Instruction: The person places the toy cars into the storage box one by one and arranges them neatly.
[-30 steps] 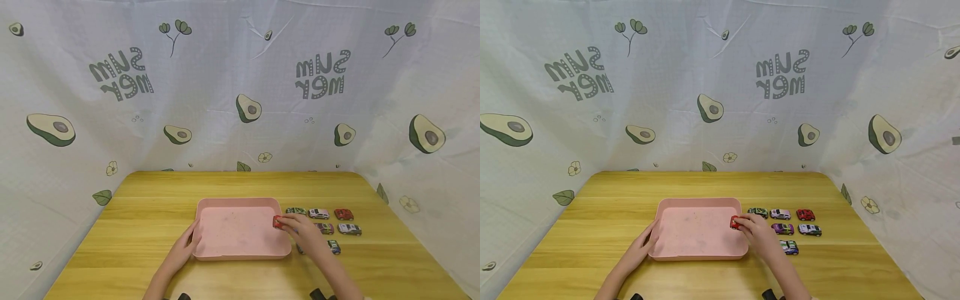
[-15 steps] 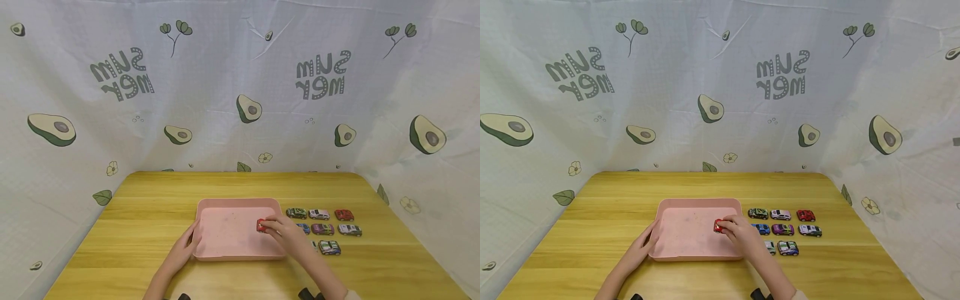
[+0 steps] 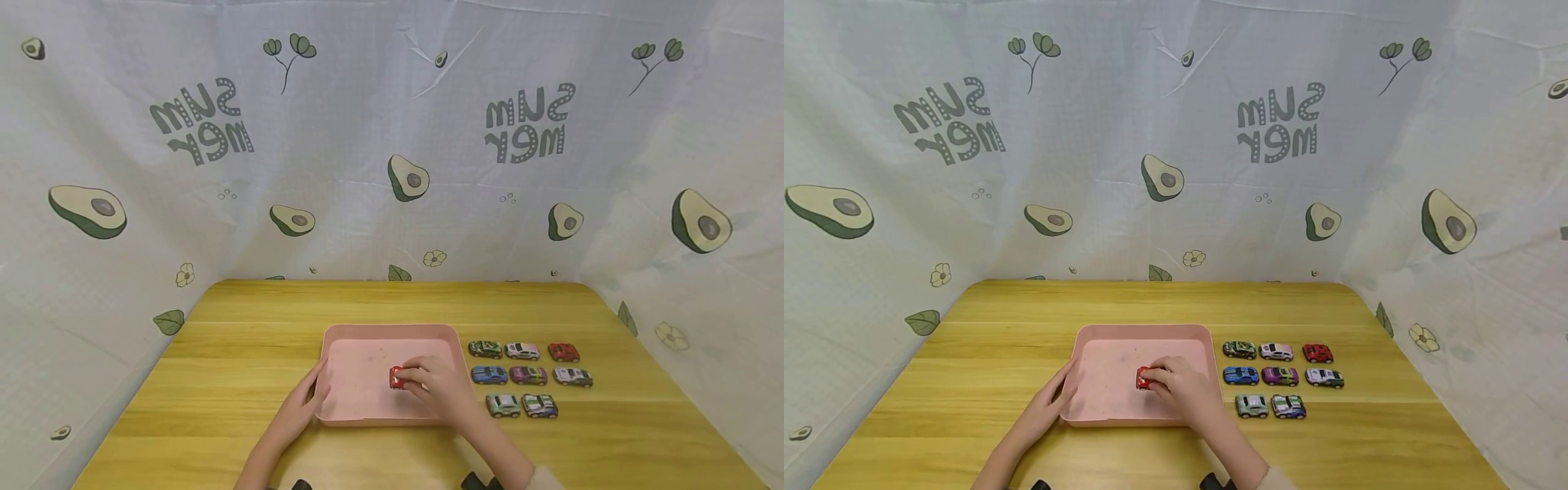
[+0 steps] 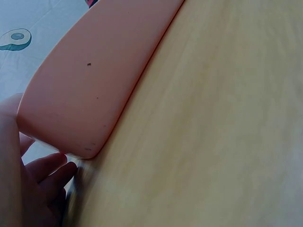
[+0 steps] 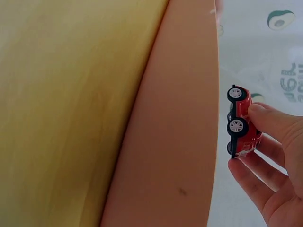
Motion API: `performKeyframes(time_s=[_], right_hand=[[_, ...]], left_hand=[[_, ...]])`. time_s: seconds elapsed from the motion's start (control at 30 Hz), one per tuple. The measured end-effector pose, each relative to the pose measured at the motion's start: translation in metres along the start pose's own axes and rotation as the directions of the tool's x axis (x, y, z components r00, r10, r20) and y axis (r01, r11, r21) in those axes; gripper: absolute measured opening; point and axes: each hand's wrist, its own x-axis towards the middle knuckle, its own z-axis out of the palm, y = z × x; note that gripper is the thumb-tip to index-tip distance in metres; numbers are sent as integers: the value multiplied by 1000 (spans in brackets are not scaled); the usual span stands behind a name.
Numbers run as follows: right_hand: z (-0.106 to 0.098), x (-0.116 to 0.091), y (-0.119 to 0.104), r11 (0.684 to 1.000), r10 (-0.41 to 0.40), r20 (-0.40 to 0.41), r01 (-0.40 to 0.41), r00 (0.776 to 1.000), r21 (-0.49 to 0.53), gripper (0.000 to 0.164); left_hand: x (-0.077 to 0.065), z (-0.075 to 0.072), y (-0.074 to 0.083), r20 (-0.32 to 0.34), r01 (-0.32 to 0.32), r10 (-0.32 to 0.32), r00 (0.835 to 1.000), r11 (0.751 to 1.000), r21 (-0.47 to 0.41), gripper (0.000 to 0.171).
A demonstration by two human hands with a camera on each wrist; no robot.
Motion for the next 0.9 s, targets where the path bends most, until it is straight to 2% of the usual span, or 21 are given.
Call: performKeyframes(time_s=[0.23, 0.63, 0.9], right_hand=[[11, 7, -19, 996, 79, 128, -84, 989, 36, 15], [34, 16, -39, 992, 97, 192, -111, 977, 67, 11], [43, 19, -43, 974, 150, 314, -194, 938, 117, 11]], left_hand=[[1, 0, 0, -12, 4, -3, 1000, 1000, 14, 54], [0, 0, 0, -12, 0, 0, 1000, 1000, 21, 55], [0, 1, 1, -18, -8, 9, 1000, 999, 42, 55]])
